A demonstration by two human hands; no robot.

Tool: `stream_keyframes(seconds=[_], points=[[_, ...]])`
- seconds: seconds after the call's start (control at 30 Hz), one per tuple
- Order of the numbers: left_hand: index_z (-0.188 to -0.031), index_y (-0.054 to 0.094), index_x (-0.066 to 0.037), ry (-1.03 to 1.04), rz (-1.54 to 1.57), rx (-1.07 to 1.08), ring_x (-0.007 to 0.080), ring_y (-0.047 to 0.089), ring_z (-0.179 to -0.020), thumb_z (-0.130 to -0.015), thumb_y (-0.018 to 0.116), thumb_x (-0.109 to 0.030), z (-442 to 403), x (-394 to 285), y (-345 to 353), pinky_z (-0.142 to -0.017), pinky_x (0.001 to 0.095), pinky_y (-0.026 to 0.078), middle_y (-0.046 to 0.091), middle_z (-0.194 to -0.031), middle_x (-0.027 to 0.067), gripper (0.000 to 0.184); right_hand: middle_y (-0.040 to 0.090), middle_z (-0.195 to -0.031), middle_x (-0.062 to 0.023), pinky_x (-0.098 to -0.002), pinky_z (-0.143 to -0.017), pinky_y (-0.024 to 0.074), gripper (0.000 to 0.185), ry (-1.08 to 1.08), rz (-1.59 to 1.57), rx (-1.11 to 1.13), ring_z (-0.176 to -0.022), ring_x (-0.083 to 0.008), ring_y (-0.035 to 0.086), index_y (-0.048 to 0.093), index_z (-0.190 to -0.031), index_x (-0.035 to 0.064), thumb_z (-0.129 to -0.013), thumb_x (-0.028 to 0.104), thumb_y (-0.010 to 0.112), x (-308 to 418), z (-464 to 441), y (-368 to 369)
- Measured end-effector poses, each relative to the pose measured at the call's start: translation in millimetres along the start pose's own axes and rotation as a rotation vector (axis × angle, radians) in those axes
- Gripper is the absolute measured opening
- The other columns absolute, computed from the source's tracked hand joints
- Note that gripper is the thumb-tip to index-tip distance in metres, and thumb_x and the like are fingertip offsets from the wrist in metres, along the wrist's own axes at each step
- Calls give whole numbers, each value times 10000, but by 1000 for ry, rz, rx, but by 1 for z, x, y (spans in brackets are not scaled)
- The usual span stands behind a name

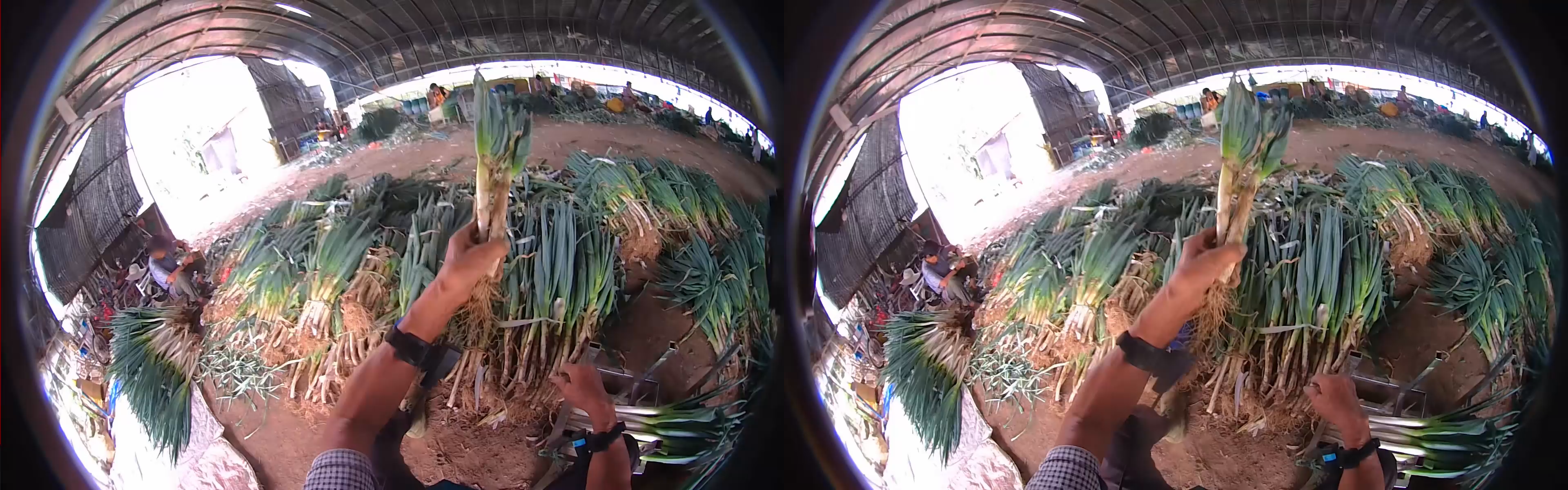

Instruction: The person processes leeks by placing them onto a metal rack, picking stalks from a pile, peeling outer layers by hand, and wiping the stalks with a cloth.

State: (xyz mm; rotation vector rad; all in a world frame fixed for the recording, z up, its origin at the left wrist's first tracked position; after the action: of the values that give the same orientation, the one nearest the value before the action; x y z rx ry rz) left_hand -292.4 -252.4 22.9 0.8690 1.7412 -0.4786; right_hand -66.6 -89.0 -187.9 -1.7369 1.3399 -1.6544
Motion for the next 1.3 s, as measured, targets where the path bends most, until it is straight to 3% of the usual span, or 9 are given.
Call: stream_keyframes(seconds=[0.13,0.33,0.43,0.5,0.57,0.87,0.97,1.0,1.3], points=[[-961,549,-17,-81,-283,-277,123,599,-667,-807,747,-98,2,145,-55,-545,292,478,615,-774,33,263,684,-879,-203,-489,-710,524,226,-141,101,-110,-814,-424,654,665,-967,19,-813,177,711,-3,13,-12],[-1260,506,26,-517,-291,-423,170,618,-755,-807,699,-81,117,425,-142,-607,328,497,639,-919,83,504,663,-857,-186,-442,-638,518,207,75,34,46,-746,-403,634,646,-947,12,-787,99,745,-21,19,-10],[-1305,488,30,-658,-948,-423,279,628,-859,-796,709,-90,201,564,-180,-700,403,505,639,-999,175,567,661,-836,-167,-453,-633,506,205,84,100,96,-728,-396,630,641,-945,22,-794,116,744,-30,20,1],[-1294,523,27,-334,-1246,-406,366,615,-989,-804,719,-113,183,493,-120,-832,445,497,613,-1111,268,545,661,-831,-158,-453,-638,503,204,62,131,99,-734,-390,632,641,-943,29,-797,127,743,-27,17,7],[-1183,630,-22,-345,-883,-323,351,617,-1067,-837,704,-120,169,516,-88,-898,442,493,636,-1138,207,367,650,-806,-147,-436,-652,511,220,18,154,174,-730,-359,637,639,-940,39,-803,171,749,-17,13,14],[-1135,670,-81,-753,-1212,-35,337,564,-1119,-840,698,-344,120,563,-25,-886,504,474,600,-1176,173,396,618,-777,-110,-401,-660,527,262,-104,39,306,-718,-285,650,598,-1003,29,-835,188,721,14,4,33],[-929,652,-32,-713,-985,-184,318,614,-934,-805,666,-234,122,564,-34,-854,498,461,615,-1002,181,237,606,-767,-108,-402,-661,520,214,-98,35,325,-712,-302,642,592,-968,35,-842,170,701,5,1,37],[-865,598,-48,-887,-687,-195,245,590,-731,-791,643,-184,128,580,-46,-682,442,503,602,-868,110,162,601,-761,-107,-404,-660,518,204,-85,60,346,-710,-305,640,590,-958,39,-843,167,698,2,0,37],[-896,583,-74,-245,-210,-655,34,387,-451,-976,626,-294,99,349,-141,-367,221,333,532,-679,-33,238,613,-823,-137,-453,-706,517,202,-1,49,309,-800,-355,652,577,-953,33,-847,167,683,1,11,33]])
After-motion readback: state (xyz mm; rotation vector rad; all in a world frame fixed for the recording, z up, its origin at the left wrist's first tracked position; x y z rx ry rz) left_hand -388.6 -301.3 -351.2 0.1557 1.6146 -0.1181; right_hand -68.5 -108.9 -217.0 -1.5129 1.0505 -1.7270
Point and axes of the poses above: each hand's wrist, its own z-axis away from the middle knuckle, its own y-axis out of the palm, x = y × z, the point moved 8 cm from there along -z, towards the middle knuckle
